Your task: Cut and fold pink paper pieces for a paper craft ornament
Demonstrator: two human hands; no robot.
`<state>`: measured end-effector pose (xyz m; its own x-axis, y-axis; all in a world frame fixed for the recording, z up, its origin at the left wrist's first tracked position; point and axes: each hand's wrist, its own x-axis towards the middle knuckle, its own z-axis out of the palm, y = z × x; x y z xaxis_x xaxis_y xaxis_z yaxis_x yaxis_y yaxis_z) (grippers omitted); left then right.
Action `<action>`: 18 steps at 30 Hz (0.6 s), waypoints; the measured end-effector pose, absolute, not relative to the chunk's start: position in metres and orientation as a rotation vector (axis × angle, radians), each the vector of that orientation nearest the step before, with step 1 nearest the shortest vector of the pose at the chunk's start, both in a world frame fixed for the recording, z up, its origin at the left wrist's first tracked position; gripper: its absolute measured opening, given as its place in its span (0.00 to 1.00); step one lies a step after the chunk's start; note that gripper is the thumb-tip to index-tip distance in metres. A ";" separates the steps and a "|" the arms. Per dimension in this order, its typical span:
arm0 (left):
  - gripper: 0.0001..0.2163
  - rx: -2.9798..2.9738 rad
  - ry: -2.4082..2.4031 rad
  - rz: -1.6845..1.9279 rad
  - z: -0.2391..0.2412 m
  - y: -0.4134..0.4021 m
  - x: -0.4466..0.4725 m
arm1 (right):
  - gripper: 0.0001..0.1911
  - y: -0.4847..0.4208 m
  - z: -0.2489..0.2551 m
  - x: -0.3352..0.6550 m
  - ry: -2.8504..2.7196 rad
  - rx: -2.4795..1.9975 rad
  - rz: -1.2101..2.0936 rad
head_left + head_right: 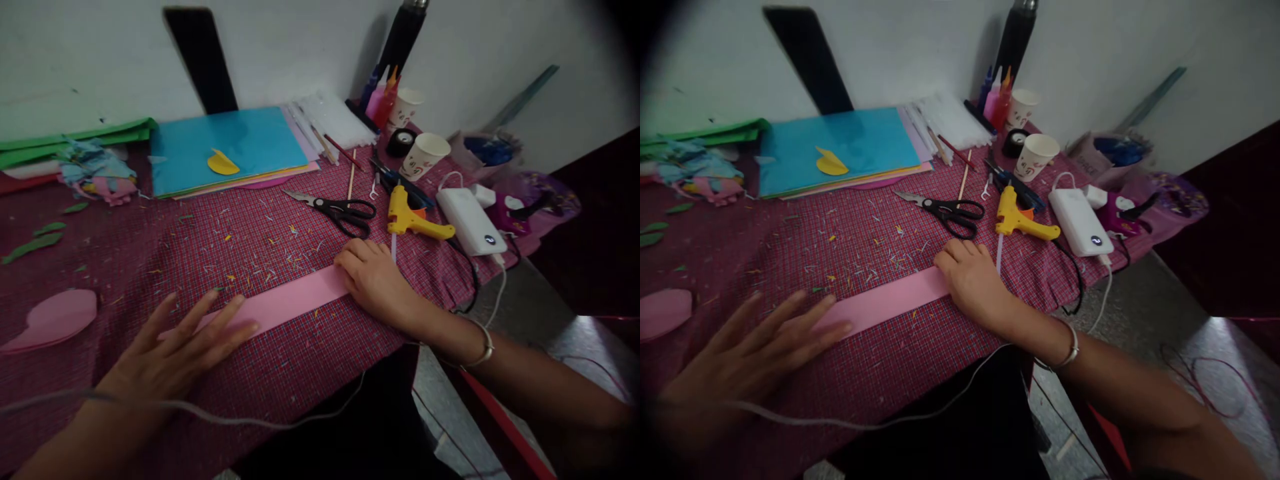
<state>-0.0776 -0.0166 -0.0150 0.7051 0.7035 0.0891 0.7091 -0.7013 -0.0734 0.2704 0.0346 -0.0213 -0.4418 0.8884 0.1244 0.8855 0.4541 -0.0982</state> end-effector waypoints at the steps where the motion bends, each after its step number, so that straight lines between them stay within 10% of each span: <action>1: 0.35 -2.822 -1.033 -0.042 -0.014 -0.013 -0.077 | 0.07 0.035 -0.020 0.270 -2.578 -1.540 -0.003; 18: 0.21 -2.986 -1.154 0.155 0.003 0.016 0.028 | 0.09 0.029 -0.010 0.273 -2.738 -1.365 -0.002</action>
<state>0.0282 0.0164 0.0033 0.7363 0.6671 -0.1133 0.6733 -0.7389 0.0246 0.2733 0.0295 -0.0104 -0.5992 0.7972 0.0735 0.7973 0.6025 -0.0355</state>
